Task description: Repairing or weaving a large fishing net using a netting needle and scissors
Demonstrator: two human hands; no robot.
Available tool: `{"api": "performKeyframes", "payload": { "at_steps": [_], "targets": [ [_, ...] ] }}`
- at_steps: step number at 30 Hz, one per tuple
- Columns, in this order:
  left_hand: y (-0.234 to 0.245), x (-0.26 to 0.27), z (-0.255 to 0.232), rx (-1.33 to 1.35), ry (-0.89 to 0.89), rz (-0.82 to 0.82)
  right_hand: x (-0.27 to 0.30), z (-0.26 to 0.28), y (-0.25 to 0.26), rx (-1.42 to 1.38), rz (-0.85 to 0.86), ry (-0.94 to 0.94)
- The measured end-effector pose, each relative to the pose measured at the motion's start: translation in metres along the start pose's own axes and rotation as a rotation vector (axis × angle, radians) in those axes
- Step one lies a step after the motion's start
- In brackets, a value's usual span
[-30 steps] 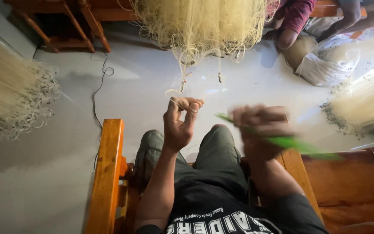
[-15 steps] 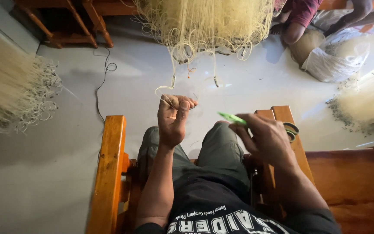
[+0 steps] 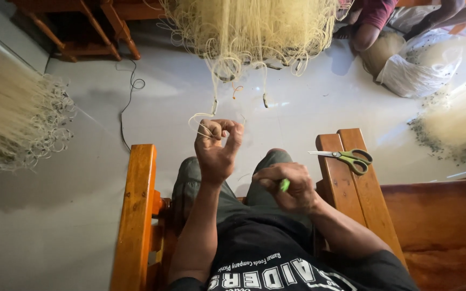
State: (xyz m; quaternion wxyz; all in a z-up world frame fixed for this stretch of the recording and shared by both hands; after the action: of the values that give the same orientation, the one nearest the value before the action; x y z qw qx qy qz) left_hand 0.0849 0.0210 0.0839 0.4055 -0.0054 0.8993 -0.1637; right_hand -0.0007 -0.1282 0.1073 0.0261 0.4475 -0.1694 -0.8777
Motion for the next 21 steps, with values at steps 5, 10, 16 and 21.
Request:
{"api": "performKeyframes", "payload": {
  "at_steps": [5, 10, 16, 21],
  "targets": [
    [-0.008, -0.001, -0.003, 0.131, 0.103, 0.109, 0.0, -0.001, 0.003, 0.003, 0.106, 0.019],
    [-0.003, 0.004, 0.004, 0.081, 0.092, 0.094, -0.029, 0.017, 0.002, 0.279, 0.391, -0.001],
    [0.01, -0.001, 0.006, 0.118, 0.089, -0.075, -0.068, 0.007, 0.026, 0.636, 0.237, 0.224],
    [0.015, -0.004, 0.002, 0.177, 0.127, -0.129, -0.08, -0.01, 0.03, 0.717, 0.238, 0.246]
  ]
}}
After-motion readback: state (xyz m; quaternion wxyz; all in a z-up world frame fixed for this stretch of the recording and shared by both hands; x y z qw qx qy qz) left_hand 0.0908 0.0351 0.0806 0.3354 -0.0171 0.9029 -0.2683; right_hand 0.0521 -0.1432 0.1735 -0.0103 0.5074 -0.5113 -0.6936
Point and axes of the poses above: each hand's wrist, its own x-axis away from the middle knuckle, its own y-axis out of the back of the hand, z = x × y, the point moved 9 cm from there along -x, towards the middle knuckle, and after that the axes turned 12 degrees about x, right-handed, at the moved point
